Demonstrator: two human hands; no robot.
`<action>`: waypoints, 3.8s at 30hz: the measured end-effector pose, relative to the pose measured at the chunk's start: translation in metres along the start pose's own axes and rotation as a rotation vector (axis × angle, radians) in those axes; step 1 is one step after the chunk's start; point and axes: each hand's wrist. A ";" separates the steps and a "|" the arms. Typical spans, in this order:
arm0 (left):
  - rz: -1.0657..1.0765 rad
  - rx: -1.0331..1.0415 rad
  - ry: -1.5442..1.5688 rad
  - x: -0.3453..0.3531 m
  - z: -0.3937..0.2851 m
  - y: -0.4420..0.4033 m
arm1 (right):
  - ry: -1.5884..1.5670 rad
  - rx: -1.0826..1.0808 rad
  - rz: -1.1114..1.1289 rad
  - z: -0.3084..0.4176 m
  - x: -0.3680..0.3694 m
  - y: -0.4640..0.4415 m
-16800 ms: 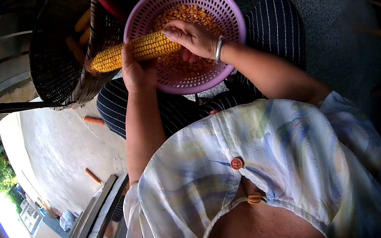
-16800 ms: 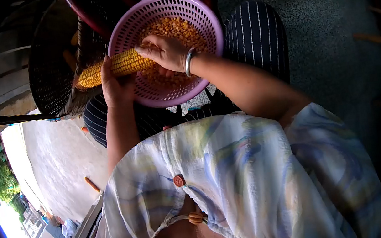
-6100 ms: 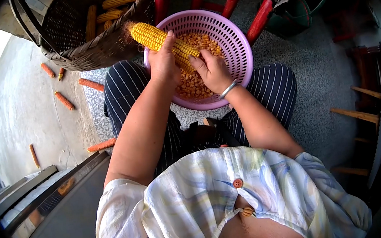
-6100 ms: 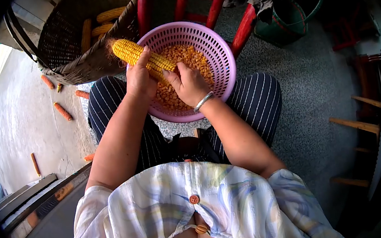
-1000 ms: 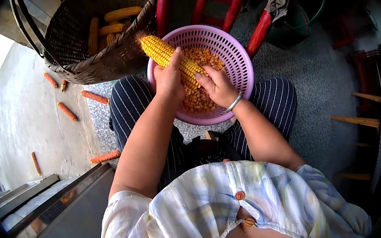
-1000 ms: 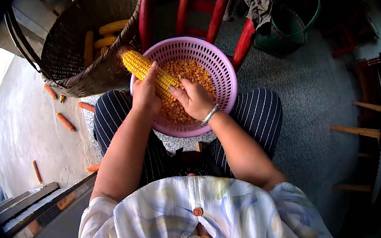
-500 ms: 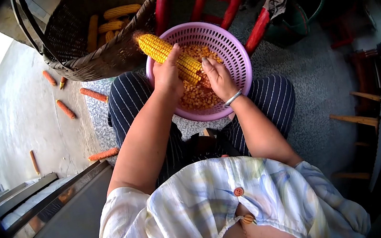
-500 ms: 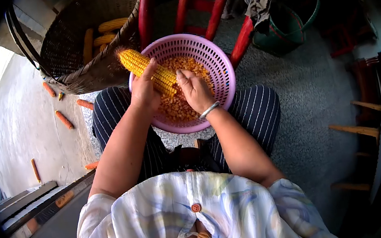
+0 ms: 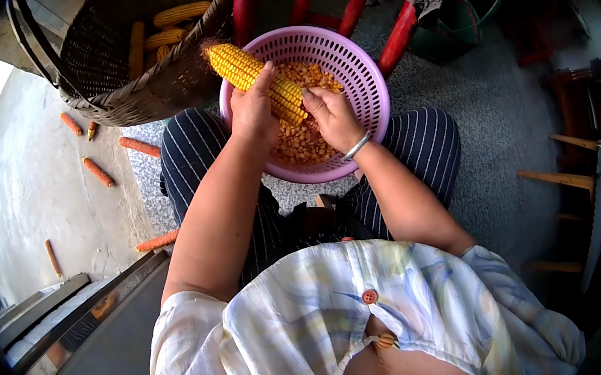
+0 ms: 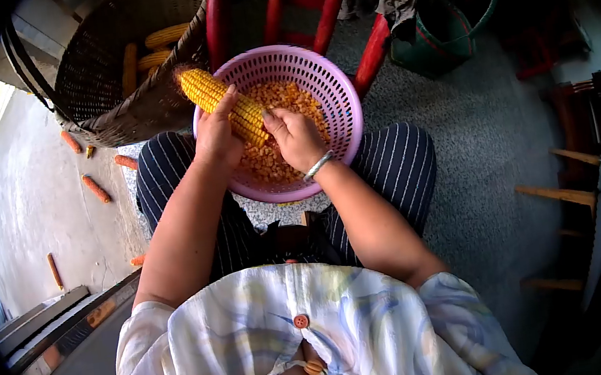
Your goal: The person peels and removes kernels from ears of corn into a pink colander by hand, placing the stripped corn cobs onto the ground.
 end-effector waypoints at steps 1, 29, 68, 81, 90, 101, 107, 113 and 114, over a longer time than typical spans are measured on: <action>0.014 -0.003 -0.003 -0.002 0.001 -0.002 | 0.023 0.011 0.013 0.001 -0.001 0.000; 0.068 0.004 0.052 -0.002 0.001 -0.003 | -0.581 0.444 -0.139 -0.010 -0.002 -0.001; 0.005 0.060 -0.059 -0.001 0.001 0.001 | 0.146 0.022 0.098 -0.002 0.002 0.002; -0.041 0.059 -0.079 -0.007 0.006 -0.009 | 0.305 -0.021 0.151 0.010 0.003 0.001; -0.039 -0.006 -0.034 -0.009 0.007 -0.011 | 0.165 -0.024 0.127 0.007 -0.003 0.001; -0.009 0.035 -0.050 -0.013 0.012 -0.016 | 0.155 -0.048 -0.001 -0.003 0.005 0.002; -0.040 0.007 -0.031 -0.004 0.004 -0.006 | 0.004 0.067 -0.002 -0.004 -0.002 0.000; -0.049 0.064 -0.029 -0.004 0.005 -0.007 | 0.170 -0.259 -0.097 0.004 0.005 0.002; -0.048 0.063 -0.030 -0.003 0.005 -0.006 | 0.117 -0.038 -0.026 -0.002 0.000 0.001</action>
Point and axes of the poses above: each hand's wrist, its own y-axis away from the middle knuckle, its own x-axis out of the palm, z = x × y, and after that the axes turned 12 degrees about -x, right-handed
